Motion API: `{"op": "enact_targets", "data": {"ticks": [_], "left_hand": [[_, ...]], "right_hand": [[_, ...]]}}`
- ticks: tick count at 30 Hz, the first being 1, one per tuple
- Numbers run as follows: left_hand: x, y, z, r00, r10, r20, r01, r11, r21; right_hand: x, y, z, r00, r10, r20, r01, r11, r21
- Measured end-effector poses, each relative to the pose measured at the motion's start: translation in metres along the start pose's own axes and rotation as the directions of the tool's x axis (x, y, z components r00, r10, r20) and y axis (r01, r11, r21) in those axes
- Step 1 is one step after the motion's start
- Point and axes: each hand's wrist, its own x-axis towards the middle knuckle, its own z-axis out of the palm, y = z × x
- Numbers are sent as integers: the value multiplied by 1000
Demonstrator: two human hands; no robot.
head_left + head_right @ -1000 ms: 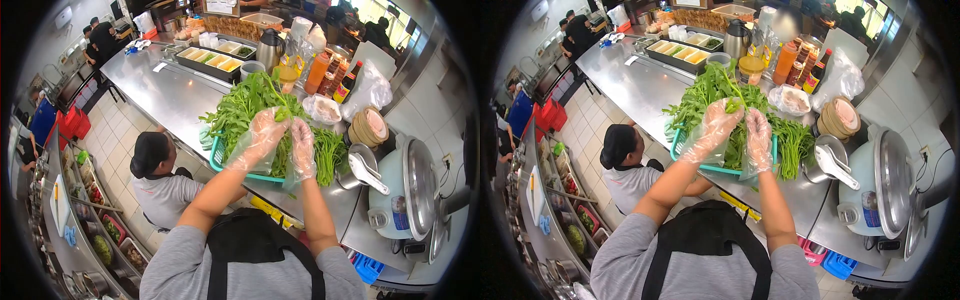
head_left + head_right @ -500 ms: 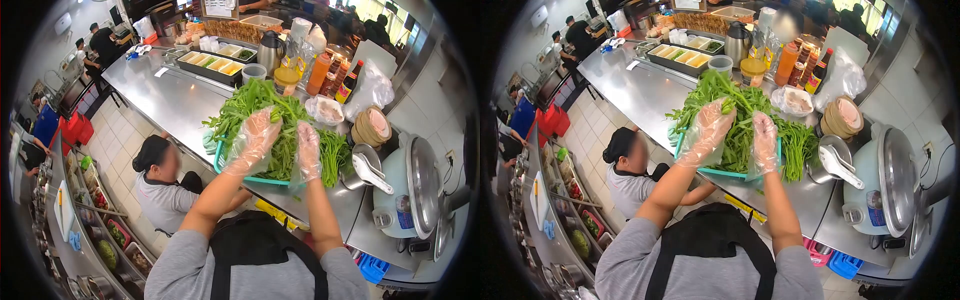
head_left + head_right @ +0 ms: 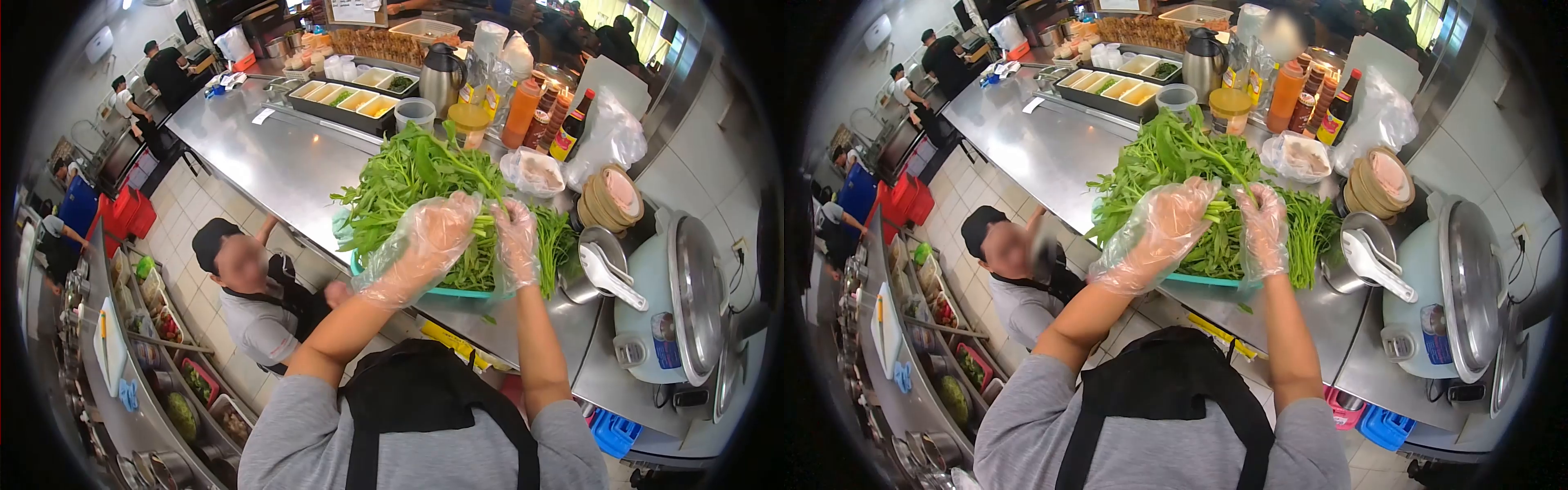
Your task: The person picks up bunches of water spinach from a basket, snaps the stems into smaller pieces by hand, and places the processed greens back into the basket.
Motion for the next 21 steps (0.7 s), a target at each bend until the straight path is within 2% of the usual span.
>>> {"op": "enact_targets", "data": {"ticks": [1, 2, 4, 5, 6, 7, 8, 10, 11, 12, 14, 15, 18, 19, 20, 21], "left_hand": [[15, 5, -9, 983, -84, 163, 81, 996, 29], [26, 7, -12, 932, -170, 320, 157, 985, 68], [33, -10, 1, 929, -177, 325, 148, 983, 111], [31, -30, 10, 947, -69, 314, 59, 997, 41], [27, -41, 13, 955, 40, 295, -33, 999, -28], [30, -41, 3, 938, 20, 347, -16, 1000, -13], [25, -43, -1, 936, 22, 352, -16, 1000, -18], [15, -46, -5, 988, 128, 86, -121, 989, -84], [13, -53, 7, 986, 151, 66, -153, 988, 28], [8, -62, 15, 986, 155, 65, -156, 987, 22], [10, -66, 11, 962, -13, 274, 31, 998, -63], [13, -66, 12, 943, -66, 326, 63, 998, 20], [19, -72, 5, 939, -79, 335, 85, 996, -4], [27, -64, 3, 953, -141, 269, 121, 989, 87], [37, -62, -8, 950, -202, 238, 198, 979, 39], [49, -64, -22, 942, -263, 208, 271, 963, -12]], "right_hand": [[-1, -1, 1, 999, -45, -24, 43, 996, -83], [0, 2, 1, 999, -42, -21, 40, 996, -83], [2, 9, -1, 994, -95, 55, 105, 974, -199], [-1, 0, -1, 995, -87, 57, 97, 974, -203], [-6, -18, 1, 981, -165, 100, 190, 908, -374], [-8, -27, 2, 960, -234, 156, 281, 803, -525], [-6, -24, 2, 962, -227, 152, 273, 805, -527], [-3, -7, 3, 970, -110, 219, 230, 717, -658], [-1, -1, 2, 945, -205, 254, 324, 684, -653], [0, 4, 0, 947, -204, 248, 320, 682, -658], [-4, -14, 5, 905, -304, 298, 425, 678, -600], [-6, -33, 3, 879, -312, 360, 470, 696, -543], [-3, -31, 1, 868, -315, 383, 489, 669, -560], [3, -19, -2, 868, -314, 384, 490, 668, -561], [13, 3, -10, 757, -503, 416, 638, 436, -634], [22, 15, -16, 598, -649, 471, 714, 164, -681]]}}
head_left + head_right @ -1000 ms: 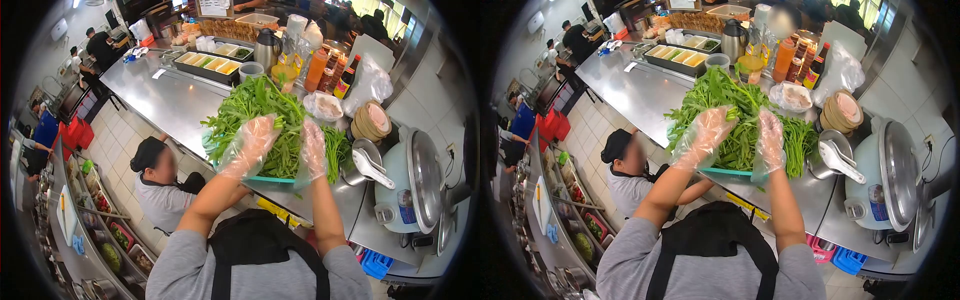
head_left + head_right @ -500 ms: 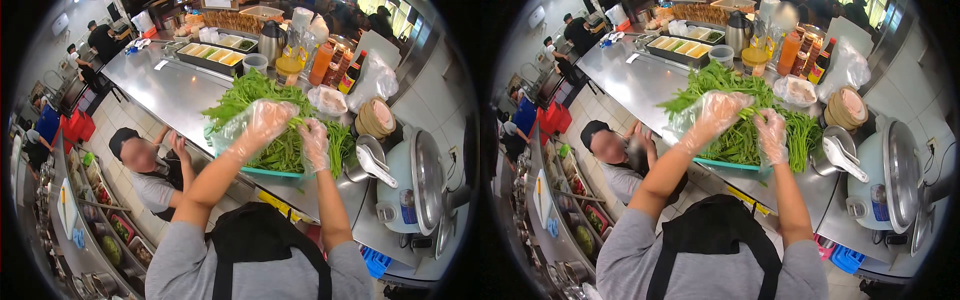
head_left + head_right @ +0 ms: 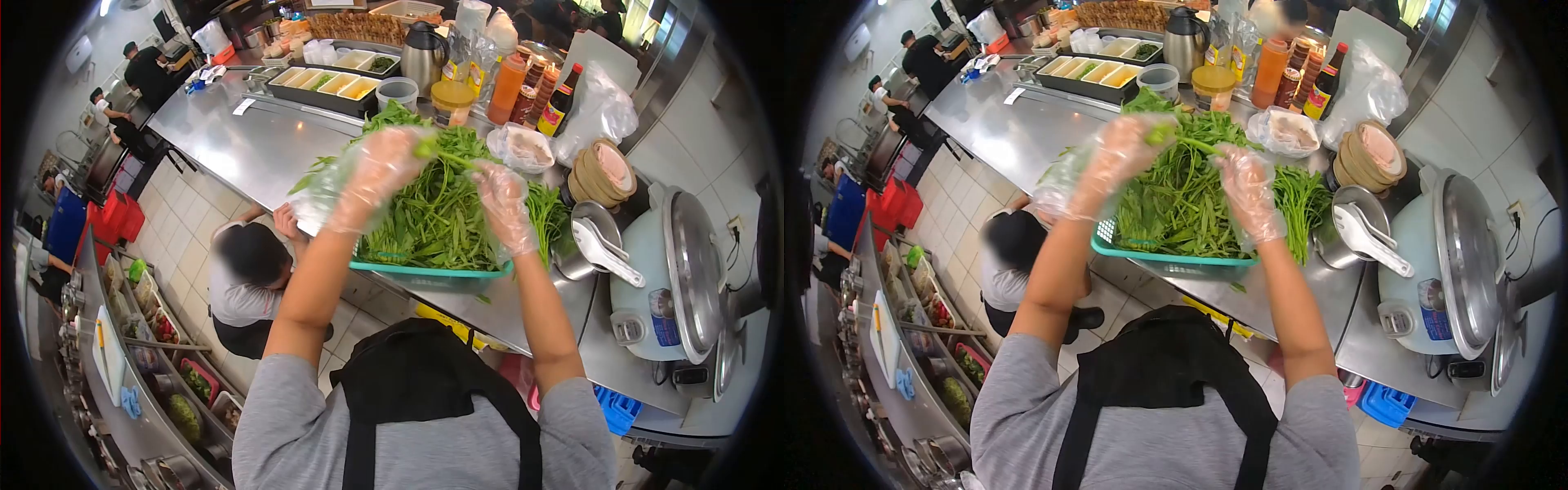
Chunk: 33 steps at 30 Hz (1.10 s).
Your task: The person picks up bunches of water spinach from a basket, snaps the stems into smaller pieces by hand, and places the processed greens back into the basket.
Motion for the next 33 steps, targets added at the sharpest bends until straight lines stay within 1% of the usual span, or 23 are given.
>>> {"op": "enact_targets", "data": {"ticks": [1, 2, 3, 4, 5, 7, 8, 10, 11, 13, 15, 16, 18, 20, 21, 22, 23, 24, 25, 26, 28, 31, 33], "left_hand": [[8, 0, -19, 993, -119, -4, 118, 989, -94], [11, 11, -49, 944, -322, 73, 319, 835, -447], [13, 23, -74, 905, -415, 91, 392, 732, -558], [16, 8, -85, 941, -333, 59, 289, 702, -651], [22, -8, -91, 940, -337, 57, 291, 701, -651], [39, -38, -99, 965, -153, -211, 154, 988, -10], [43, -46, -98, 962, -157, -223, 160, 987, -6], [48, -55, -95, 928, 244, -282, -162, 945, 284], [51, -38, -102, 926, 241, -289, -155, 944, 290], [63, 0, -106, 989, 142, 29, -143, 928, 343], [66, -9, -68, 974, 220, 47, -223, 920, 321], [64, -6, -52, 980, 180, 89, -193, 966, 170], [55, -11, -34, 979, 155, 132, -160, 987, 27], [50, -14, -30, 931, 337, 142, -281, 908, -310], [52, -16, -29, 927, 346, 146, -290, 907, -306], [55, -11, -31, 913, 201, 355, 57, 799, -598], [57, -7, -34, 804, 132, 579, 430, 544, -720], [55, -4, -37, 776, 178, 605, 482, 452, -751], [58, -7, -35, 775, 182, 605, 480, 453, -751], [61, -12, -31, 762, 132, 634, 452, 593, -666], [56, -12, -29, 754, 72, 652, 418, 713, -562], [31, 13, -38, 881, -122, 458, 441, 563, -699], [29, 24, -42, 966, -94, 242, 238, 693, -681]], "right_hand": [[4, 7, -3, 1000, 1, 0, -1, 1000, -3], [10, 10, -11, 979, 157, 127, -174, 975, 140], [19, 12, -21, 919, 284, 272, -354, 899, 257], [32, 13, -33, 868, 365, 337, -448, 869, 211], [36, 13, -38, 868, 362, 339, -446, 870, 213], [46, 14, -44, 883, 417, 214, -469, 804, 367], [54, 10, -48, 863, 454, 221, -505, 763, 403], [58, 7, -48, 880, 433, 195, -474, 779, 411], [59, 7, -47, 890, 424, 170, -455, 790, 411], [65, 7, -43, 898, 390, 206, -440, 762, 475], [70, 5, -40, 986, 154, 66, -167, 946, 278], [70, 4, -35, 996, 56, -64, -43, 982, 181], [85, -2, -40, 999, 5, -40, 1, 986, 165], [98, -10, -55, 997, -66, 34, 63, 994, 92], [102, -9, -59, 998, -59, 25, 56, 994, 89], [105, -5, -61, 993, -119, 17, 115, 981, 155], [107, -2, -62, 984, -179, 7, 173, 960, 219], [107, 2, -62, 985, -173, 5, 168, 962, 215], [107, 4, -62, 967, -255, -7, 255, 964, 78], [107, 5, -63, 941, -338, -5, 337, 940, -59], [108, 2, -66, 949, -312, 43, 314, 948, -57], [121, -5, -71, 966, -226, 125, 231, 973, -24], [129, -17, -75, 973, -167, 157, 169, 986, 0]]}}
